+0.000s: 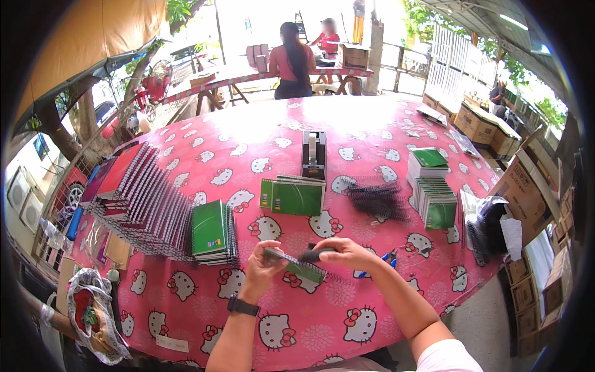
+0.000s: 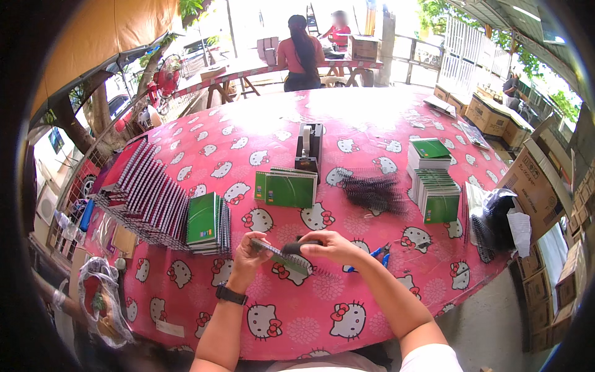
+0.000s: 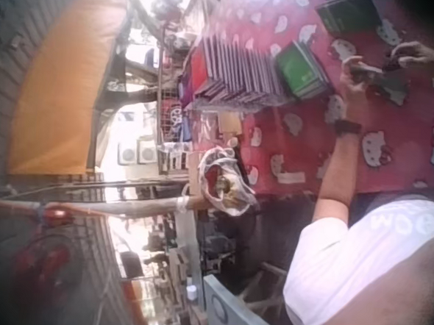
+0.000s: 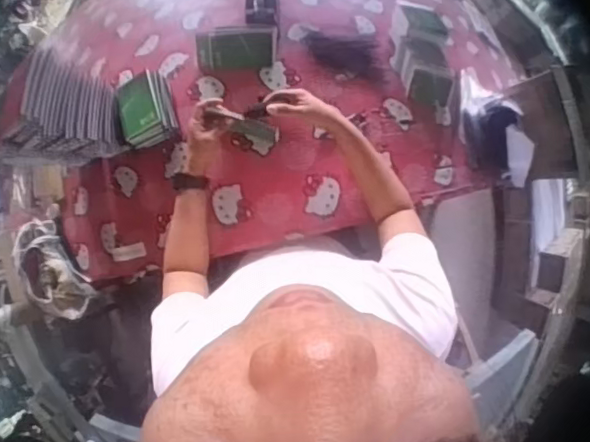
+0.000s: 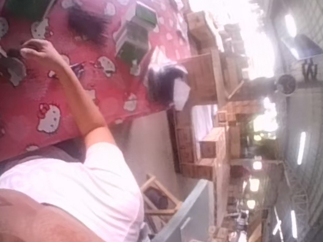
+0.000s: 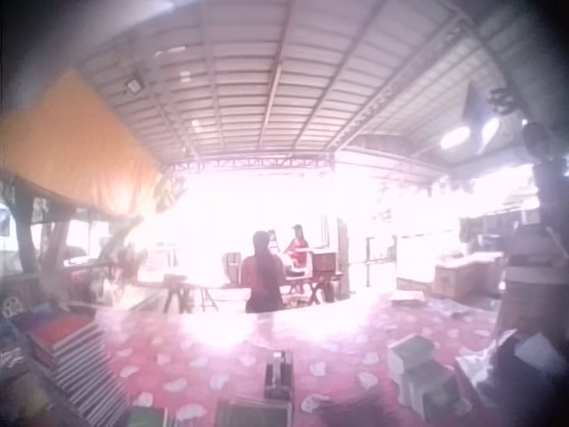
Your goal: The person repeatedly picks up green notebooks and black spiral bindings from a table, inserts the spirals into the notebook edges, and places the assembled notebooks into a growing stack. The process is continuous and repetitive throughout the clip.
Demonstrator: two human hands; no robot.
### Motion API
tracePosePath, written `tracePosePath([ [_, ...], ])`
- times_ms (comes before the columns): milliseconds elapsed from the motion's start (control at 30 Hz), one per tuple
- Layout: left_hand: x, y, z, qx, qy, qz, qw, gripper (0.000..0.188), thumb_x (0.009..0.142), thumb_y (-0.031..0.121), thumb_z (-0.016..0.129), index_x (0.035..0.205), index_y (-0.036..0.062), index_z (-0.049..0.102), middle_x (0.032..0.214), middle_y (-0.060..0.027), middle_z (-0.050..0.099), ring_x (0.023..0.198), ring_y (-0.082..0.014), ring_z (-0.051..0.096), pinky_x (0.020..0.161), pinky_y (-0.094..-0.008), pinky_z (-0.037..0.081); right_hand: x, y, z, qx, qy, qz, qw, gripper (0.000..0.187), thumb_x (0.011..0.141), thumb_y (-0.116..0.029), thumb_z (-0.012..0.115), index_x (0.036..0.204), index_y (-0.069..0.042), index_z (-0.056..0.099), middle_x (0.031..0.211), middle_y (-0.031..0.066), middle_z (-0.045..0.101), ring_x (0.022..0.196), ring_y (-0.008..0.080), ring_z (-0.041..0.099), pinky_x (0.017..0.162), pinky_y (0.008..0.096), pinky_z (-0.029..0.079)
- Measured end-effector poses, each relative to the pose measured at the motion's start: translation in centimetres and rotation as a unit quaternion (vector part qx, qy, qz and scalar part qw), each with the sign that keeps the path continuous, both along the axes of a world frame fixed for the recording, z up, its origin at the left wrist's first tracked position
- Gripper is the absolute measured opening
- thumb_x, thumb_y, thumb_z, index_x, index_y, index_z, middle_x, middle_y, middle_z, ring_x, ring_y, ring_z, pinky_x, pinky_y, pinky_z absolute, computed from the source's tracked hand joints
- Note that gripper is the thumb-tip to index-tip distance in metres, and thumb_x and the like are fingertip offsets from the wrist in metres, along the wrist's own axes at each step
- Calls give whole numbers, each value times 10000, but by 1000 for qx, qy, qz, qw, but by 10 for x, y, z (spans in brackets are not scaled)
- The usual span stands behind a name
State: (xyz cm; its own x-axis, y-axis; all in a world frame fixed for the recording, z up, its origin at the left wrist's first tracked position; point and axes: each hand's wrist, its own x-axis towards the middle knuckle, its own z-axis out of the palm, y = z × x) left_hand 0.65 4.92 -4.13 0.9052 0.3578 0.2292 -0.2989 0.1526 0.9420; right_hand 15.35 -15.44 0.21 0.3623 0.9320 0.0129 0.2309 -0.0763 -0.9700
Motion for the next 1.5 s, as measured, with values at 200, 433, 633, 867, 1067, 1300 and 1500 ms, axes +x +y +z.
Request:
tracePosePath([
  [200, 3, -2, -6, -82, -9, -24, 996, 304, 797, -39, 677, 1071, 52, 579, 941, -8, 613, 864, -78, 577, 764, -215, 483, -1, 0, 4, 54, 113, 28, 992, 393, 903, -354, 601, 1133, -36, 599, 965, 0, 584, 907, 81, 510, 805, 253, 418],
  [433, 3, -3, -5, -152, -1, -46, 987, 274, 830, -13, 648, 1096, 35, 603, 988, -42, 640, 868, -104, 603, 792, -245, 497, 0, 1, -8, 87, 180, 28, 979, 480, 893, -419, 592, 1160, -20, 576, 1066, 28, 581, 978, 91, 507, 854, 251, 400],
  [633, 2, -4, -5, -153, 8, -27, 988, 317, 838, -19, 636, 1151, 21, 604, 982, -36, 651, 867, -95, 603, 772, -238, 499, 2, 4, -13, 64, 162, -35, 984, 449, 882, -431, 604, 1101, -39, 607, 983, 38, 582, 952, 113, 513, 826, 275, 414],
  [867, 1, -6, -6, -177, 4, -49, 983, 313, 858, -24, 599, 1168, 20, 593, 1030, -73, 648, 947, -128, 593, 846, -255, 468, 0, 6, -13, 67, 133, -23, 989, 458, 869, -453, 595, 1115, -67, 612, 972, 46, 585, 919, 138, 522, 800, 277, 411],
  [1067, 4, -13, -6, -160, -1, -14, 987, 304, 839, -38, 621, 1138, 14, 627, 1012, -65, 672, 894, -93, 606, 801, -226, 484, 2, 5, -10, -83, -120, -69, 987, 587, 799, -508, 649, 1199, -89, 552, 1106, 125, 586, 1085, 259, 475, 932, 381, 363],
  [1300, -3, -19, 15, -55, 82, -34, 994, 263, 840, -20, 625, 1100, 10, 642, 935, -25, 666, 855, -74, 602, 760, -211, 482, -10, 0, 18, 33, -394, -169, 903, 584, 748, -455, 707, 1181, -89, 563, 1326, 158, 472, 1229, 344, 391, 1026, 437, 323],
  [1500, 13, -42, 67, 30, 80, 6, 996, 199, 827, 8, 658, 1026, 10, 651, 914, -18, 658, 822, -57, 593, 721, -199, 477, -33, 3, 30, 118, -282, -179, 935, 230, 752, -101, 746, 942, -45, 628, 862, 62, 605, 728, 155, 611, 628, 264, 501],
])
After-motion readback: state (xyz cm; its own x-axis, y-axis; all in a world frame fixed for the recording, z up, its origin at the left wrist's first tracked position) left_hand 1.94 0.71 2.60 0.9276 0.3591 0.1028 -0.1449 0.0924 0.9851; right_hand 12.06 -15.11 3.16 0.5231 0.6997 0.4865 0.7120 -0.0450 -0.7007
